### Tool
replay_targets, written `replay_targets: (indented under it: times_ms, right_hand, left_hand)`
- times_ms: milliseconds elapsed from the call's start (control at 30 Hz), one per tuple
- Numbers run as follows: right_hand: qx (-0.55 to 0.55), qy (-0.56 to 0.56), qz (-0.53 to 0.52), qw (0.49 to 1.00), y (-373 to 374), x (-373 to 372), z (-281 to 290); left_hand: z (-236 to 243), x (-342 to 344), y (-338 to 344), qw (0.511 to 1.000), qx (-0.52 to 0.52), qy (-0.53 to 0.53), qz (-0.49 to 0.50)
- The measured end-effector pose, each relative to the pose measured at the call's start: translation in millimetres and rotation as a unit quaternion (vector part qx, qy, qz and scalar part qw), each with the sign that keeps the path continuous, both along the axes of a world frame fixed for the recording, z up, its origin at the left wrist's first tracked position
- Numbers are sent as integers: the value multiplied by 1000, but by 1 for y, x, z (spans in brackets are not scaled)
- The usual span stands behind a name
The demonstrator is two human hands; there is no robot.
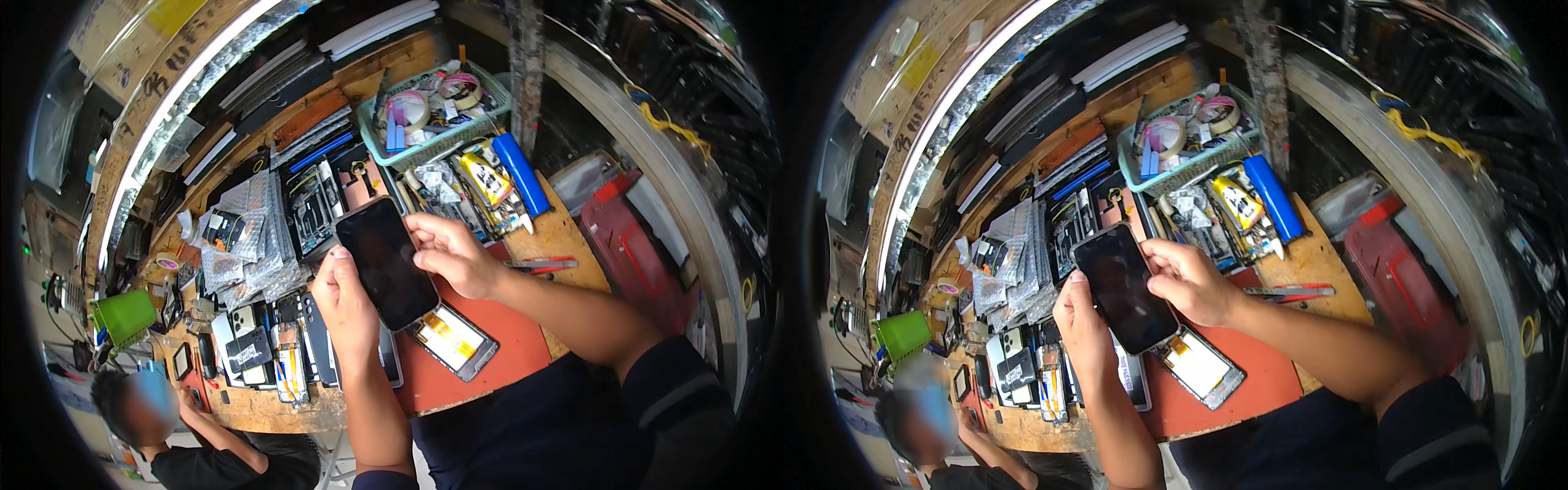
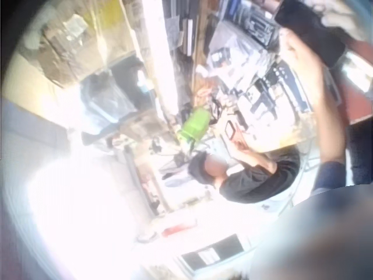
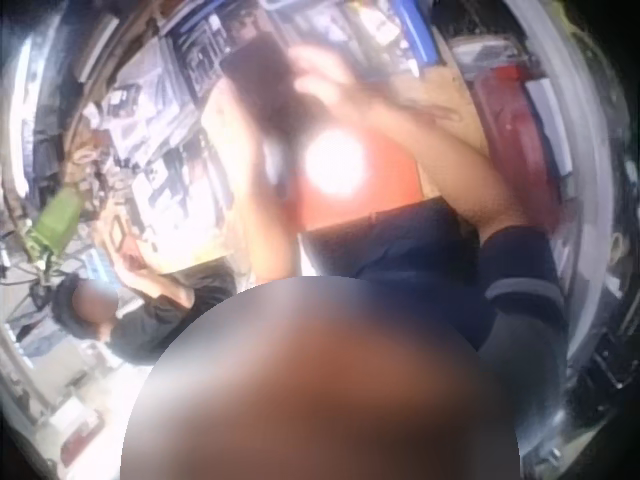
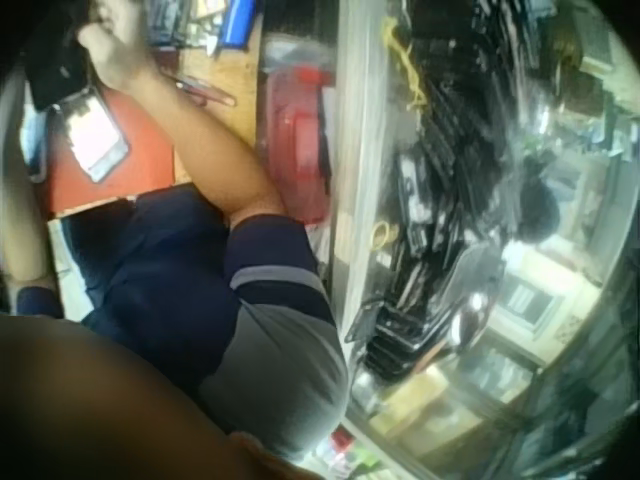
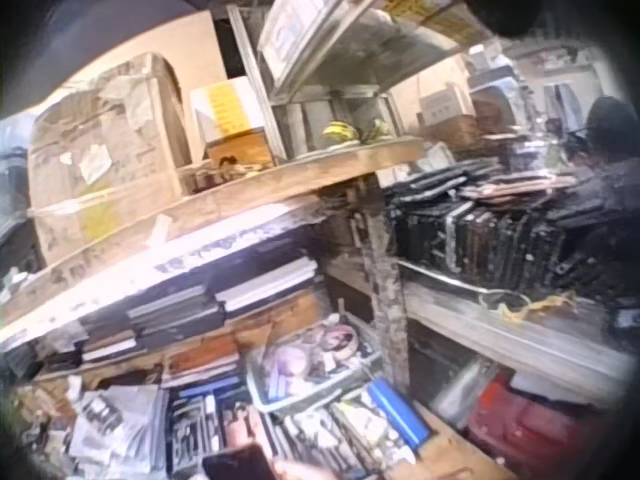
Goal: The person handles a disassembled smartphone, removes the back cover, and inspects the internal components. They then pick up a different smartphone, turn it over, and place it back on the workbench among other devices and tools.
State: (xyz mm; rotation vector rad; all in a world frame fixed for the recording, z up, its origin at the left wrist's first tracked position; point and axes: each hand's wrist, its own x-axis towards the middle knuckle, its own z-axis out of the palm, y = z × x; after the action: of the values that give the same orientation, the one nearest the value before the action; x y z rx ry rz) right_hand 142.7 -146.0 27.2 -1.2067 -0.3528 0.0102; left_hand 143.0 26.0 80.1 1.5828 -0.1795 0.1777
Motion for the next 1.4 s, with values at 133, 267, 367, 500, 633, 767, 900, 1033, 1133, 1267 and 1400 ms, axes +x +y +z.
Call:
replay_targets:
  times_ms: [133, 267, 367, 500, 633, 767, 900, 1033, 1133, 1267, 1400]
  right_hand:
    - [-61, 14, 12, 998, 4, -5, 2]
    - [-68, -13, -12, 998, 4, 5, 3]
    - [-36, -33, -8, 999, 3, 17, -7]
    - [-76, -31, 4, 997, -16, 28, -4]
    - [-95, -80, -27, 992, -16, 31, -7]
    - [-108, -88, -49, 989, -13, 25, -4]
    - [-79, -61, -2, 995, -13, 25, -7]
    - [-65, -27, -5, 997, -11, 20, -7]
    - [-66, -21, -24, 997, -12, 20, -4]
    - [-64, -35, -37, 997, -12, 24, -14]
    - [-107, -57, -16, 993, -20, 23, -8]
  left_hand:
    - [-3, 4, 6, 1000, -27, 1, -4]
    - [-4, 9, 1, 1000, -10, -26, 6]
    - [-24, 21, 10, 998, 30, -41, 26]
    - [-25, 26, 2, 998, 11, -25, 53]
    - [-26, 22, 0, 999, 16, -3, 43]
    - [-25, 16, -2, 999, 2, -12, 37]
    - [-19, 14, -3, 998, -31, -18, 50]
    - [-23, 17, 3, 997, -56, -11, 54]
    - [-24, 19, 7, 998, -44, -4, 48]
    - [-20, 16, -2, 997, -34, -6, 63]
    - [-21, 12, -4, 997, -14, -35, 74]
